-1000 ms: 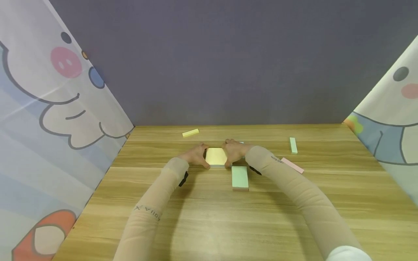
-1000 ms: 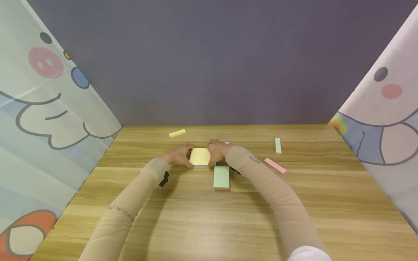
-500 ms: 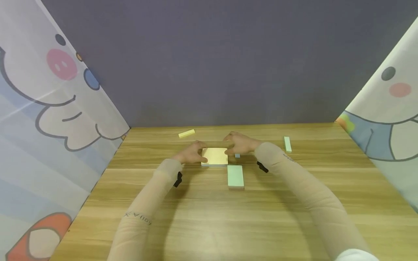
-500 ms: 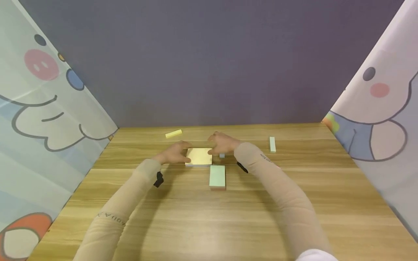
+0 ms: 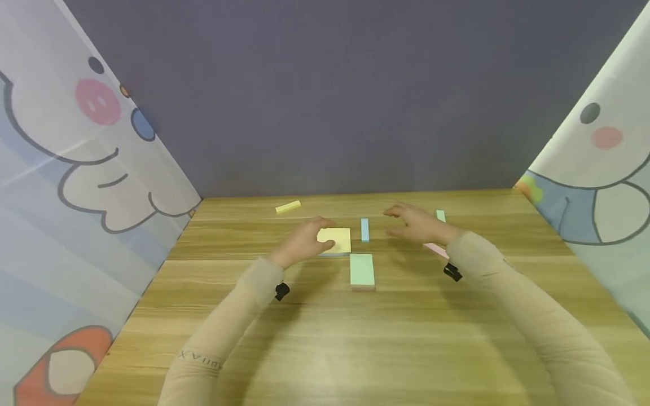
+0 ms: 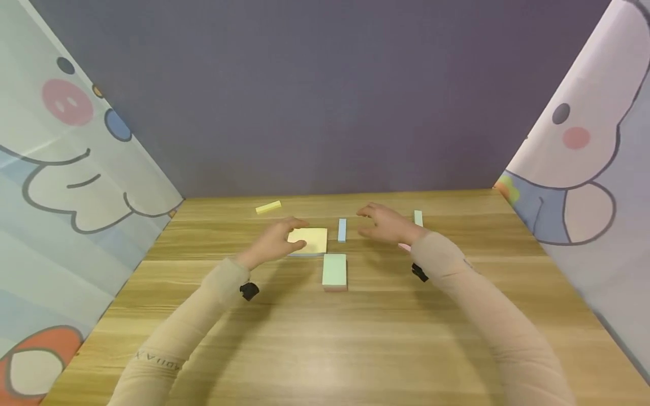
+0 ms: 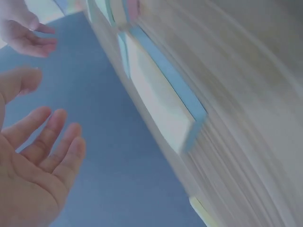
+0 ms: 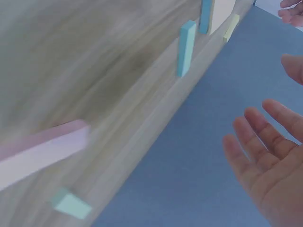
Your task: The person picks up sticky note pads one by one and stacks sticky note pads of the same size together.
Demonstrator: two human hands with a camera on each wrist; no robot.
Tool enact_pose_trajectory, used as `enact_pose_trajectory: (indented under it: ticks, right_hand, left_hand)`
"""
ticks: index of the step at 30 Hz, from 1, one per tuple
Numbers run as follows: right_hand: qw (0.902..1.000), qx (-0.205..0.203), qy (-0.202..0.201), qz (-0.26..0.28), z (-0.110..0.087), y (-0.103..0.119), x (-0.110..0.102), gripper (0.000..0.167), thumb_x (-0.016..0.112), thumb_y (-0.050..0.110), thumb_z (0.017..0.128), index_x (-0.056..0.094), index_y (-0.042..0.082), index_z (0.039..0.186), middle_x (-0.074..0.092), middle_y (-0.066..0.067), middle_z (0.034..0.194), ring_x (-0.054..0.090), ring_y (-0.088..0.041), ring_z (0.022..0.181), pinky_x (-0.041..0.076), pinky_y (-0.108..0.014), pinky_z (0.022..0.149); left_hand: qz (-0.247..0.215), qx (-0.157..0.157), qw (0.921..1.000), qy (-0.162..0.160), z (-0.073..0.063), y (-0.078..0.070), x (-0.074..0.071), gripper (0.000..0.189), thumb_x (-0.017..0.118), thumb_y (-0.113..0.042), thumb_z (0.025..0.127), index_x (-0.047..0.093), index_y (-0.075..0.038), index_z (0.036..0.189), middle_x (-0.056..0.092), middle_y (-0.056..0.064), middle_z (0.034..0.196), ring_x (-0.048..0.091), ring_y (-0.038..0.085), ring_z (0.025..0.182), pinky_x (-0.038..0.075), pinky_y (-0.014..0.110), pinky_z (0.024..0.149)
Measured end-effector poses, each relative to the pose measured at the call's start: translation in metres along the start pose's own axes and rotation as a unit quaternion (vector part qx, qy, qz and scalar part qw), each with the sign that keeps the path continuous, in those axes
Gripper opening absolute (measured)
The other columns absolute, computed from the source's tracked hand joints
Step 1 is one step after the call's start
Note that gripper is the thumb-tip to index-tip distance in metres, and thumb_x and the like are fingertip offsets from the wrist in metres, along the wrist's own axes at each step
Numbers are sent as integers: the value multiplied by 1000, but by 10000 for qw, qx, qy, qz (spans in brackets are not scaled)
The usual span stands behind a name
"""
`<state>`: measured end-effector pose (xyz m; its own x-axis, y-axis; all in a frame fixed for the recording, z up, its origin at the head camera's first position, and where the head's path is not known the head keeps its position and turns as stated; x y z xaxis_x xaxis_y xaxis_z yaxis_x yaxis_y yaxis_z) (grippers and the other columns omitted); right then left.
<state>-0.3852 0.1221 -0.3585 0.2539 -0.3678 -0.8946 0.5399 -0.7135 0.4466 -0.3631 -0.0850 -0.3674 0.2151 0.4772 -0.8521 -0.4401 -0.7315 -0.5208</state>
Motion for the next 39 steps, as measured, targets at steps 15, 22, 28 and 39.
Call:
enact_pose_trajectory:
  ticks: [15, 22, 28, 39]
  right_hand:
    - [9986, 386, 161, 310, 6, -27, 33, 58, 64, 21, 85, 42, -7, 131, 48, -22, 130, 47, -37, 118, 38, -49, 100]
    - [9935, 842, 560, 525, 33, -40, 53, 73, 68, 27, 81, 34, -6, 137, 40, -22, 138, 40, -37, 125, 33, -49, 105]
    - [9922, 864, 617, 653, 52, -40, 66, 87, 75, 31, 74, 30, -7, 138, 38, -23, 139, 38, -38, 127, 32, -49, 105]
    - [9929, 603, 611, 819, 70, -41, 75, 77, 79, 22, 69, 42, -8, 130, 51, -20, 124, 48, -32, 113, 41, -45, 97]
  left_hand:
    - [338, 75, 9967, 740, 37, -13, 28, 48, 61, -20, 87, 49, -4, 130, 52, 9, 131, 49, 25, 119, 42, 37, 99]
    - [393, -143, 9916, 1226, 73, -2, 49, 58, 66, -18, 83, 44, -1, 134, 47, 11, 136, 48, 27, 121, 41, 37, 100]
    - [446, -643, 9827, 1680, 87, 7, 66, 81, 73, -30, 77, 32, -4, 141, 35, 10, 145, 38, 27, 130, 37, 39, 104]
    - [616, -660, 9800, 1771, 102, 14, 80, 80, 76, -29, 73, 37, -5, 139, 42, 6, 137, 43, 23, 124, 38, 36, 103]
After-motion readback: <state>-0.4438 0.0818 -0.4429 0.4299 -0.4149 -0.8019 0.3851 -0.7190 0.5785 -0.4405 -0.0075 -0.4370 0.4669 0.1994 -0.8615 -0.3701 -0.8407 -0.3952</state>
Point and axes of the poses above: each hand's wrist, its own z-axis towards the middle knuckle, its own x-axis out of the palm, y = z × x, the point moved 8 cm from there along z, towards the middle knuckle
